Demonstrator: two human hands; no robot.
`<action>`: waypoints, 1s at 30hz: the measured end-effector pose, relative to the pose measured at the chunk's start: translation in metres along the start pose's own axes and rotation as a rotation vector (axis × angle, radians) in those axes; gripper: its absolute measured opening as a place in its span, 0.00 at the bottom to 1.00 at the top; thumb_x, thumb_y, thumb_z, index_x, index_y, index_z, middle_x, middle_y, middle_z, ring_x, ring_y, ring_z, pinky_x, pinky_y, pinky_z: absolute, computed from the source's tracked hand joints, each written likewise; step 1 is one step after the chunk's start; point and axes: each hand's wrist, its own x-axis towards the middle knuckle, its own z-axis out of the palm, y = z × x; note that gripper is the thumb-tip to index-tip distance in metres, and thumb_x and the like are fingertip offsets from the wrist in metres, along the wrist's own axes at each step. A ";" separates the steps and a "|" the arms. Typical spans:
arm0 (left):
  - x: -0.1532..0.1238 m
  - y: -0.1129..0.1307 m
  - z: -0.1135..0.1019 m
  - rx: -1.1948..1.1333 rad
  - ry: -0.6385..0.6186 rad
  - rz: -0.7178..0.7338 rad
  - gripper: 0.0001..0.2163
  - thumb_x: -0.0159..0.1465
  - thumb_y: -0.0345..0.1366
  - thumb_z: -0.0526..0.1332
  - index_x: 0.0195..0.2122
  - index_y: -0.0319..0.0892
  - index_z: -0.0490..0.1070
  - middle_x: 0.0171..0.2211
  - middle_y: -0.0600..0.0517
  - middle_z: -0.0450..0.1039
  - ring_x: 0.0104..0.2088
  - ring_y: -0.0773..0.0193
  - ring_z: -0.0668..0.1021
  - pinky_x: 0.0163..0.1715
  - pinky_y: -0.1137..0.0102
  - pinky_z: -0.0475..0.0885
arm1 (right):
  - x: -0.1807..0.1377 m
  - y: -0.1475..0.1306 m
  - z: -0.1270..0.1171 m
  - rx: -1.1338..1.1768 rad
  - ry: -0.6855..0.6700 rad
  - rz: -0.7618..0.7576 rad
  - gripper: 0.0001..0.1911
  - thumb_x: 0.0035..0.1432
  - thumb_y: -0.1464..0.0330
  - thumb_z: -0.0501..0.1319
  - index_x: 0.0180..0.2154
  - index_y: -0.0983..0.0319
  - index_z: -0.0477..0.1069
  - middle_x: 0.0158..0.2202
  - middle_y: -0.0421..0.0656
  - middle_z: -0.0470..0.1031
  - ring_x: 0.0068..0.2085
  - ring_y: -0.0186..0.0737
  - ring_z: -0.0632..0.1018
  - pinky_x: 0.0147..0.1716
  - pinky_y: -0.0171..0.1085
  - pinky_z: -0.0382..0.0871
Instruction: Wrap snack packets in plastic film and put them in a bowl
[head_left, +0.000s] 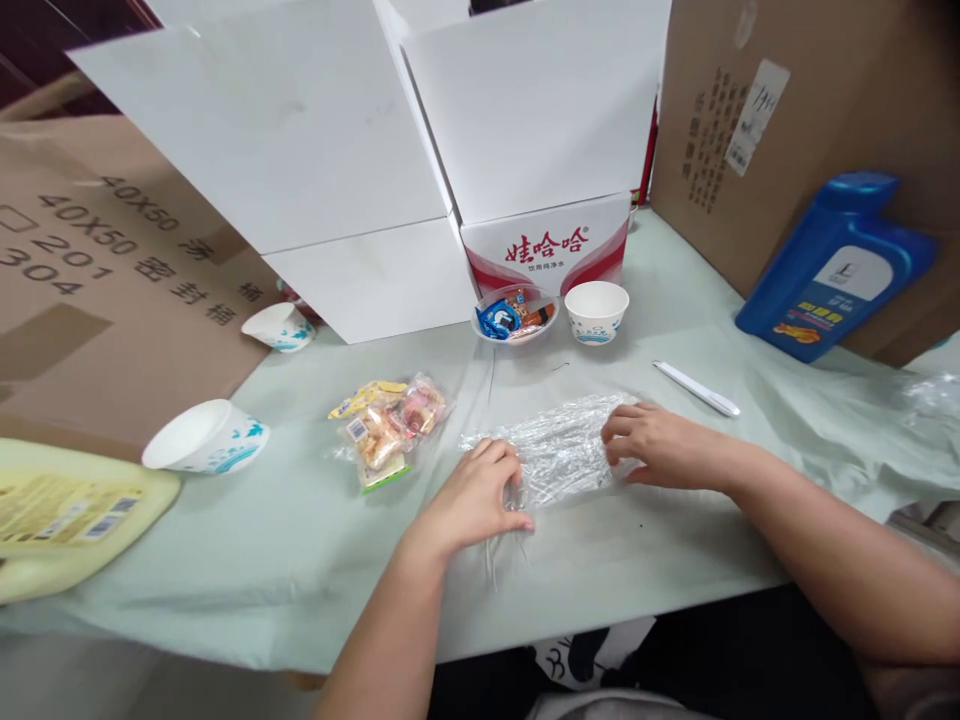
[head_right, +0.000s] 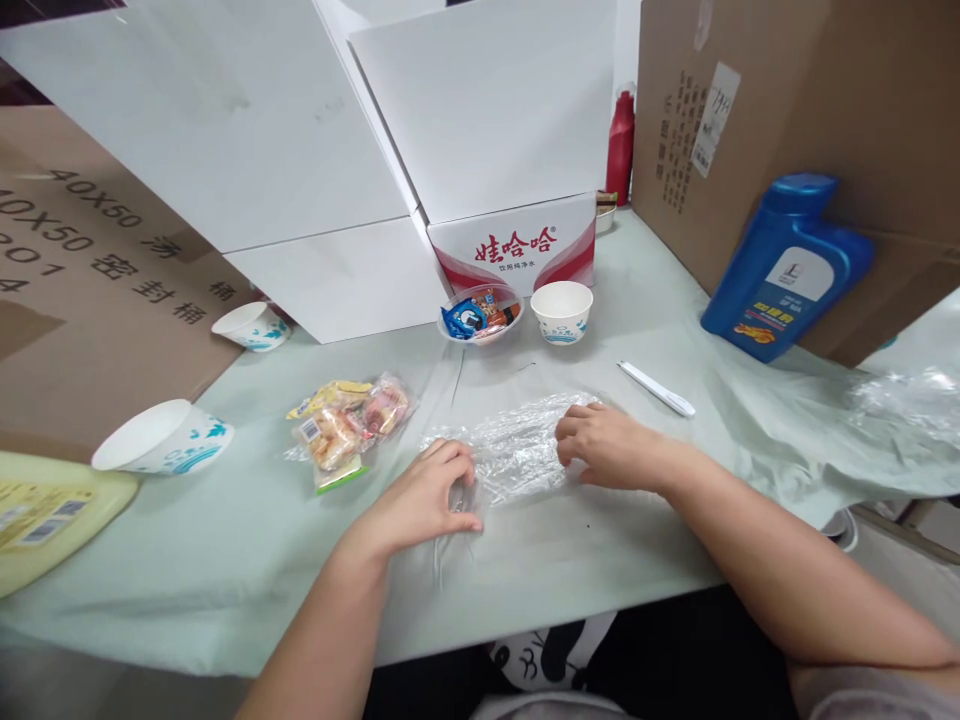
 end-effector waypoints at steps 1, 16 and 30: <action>-0.001 -0.001 -0.001 0.016 -0.003 -0.013 0.15 0.47 0.39 0.72 0.30 0.43 0.68 0.40 0.52 0.68 0.45 0.56 0.70 0.45 0.63 0.68 | -0.001 0.001 -0.003 0.009 -0.043 0.010 0.08 0.50 0.75 0.64 0.34 0.58 0.76 0.40 0.44 0.77 0.46 0.47 0.74 0.46 0.44 0.66; 0.010 -0.052 -0.005 -0.206 0.299 -0.444 0.05 0.63 0.36 0.53 0.36 0.43 0.66 0.26 0.54 0.73 0.29 0.63 0.78 0.33 0.69 0.71 | -0.001 0.034 -0.005 0.443 -0.013 0.541 0.08 0.60 0.67 0.53 0.31 0.58 0.68 0.26 0.40 0.76 0.27 0.39 0.75 0.26 0.36 0.62; 0.012 0.004 0.017 0.372 0.497 -0.366 0.11 0.67 0.33 0.52 0.45 0.41 0.71 0.44 0.44 0.71 0.47 0.55 0.74 0.47 0.65 0.69 | 0.021 0.007 0.020 -0.104 0.360 0.408 0.15 0.63 0.61 0.56 0.45 0.63 0.72 0.45 0.53 0.74 0.47 0.51 0.72 0.46 0.45 0.65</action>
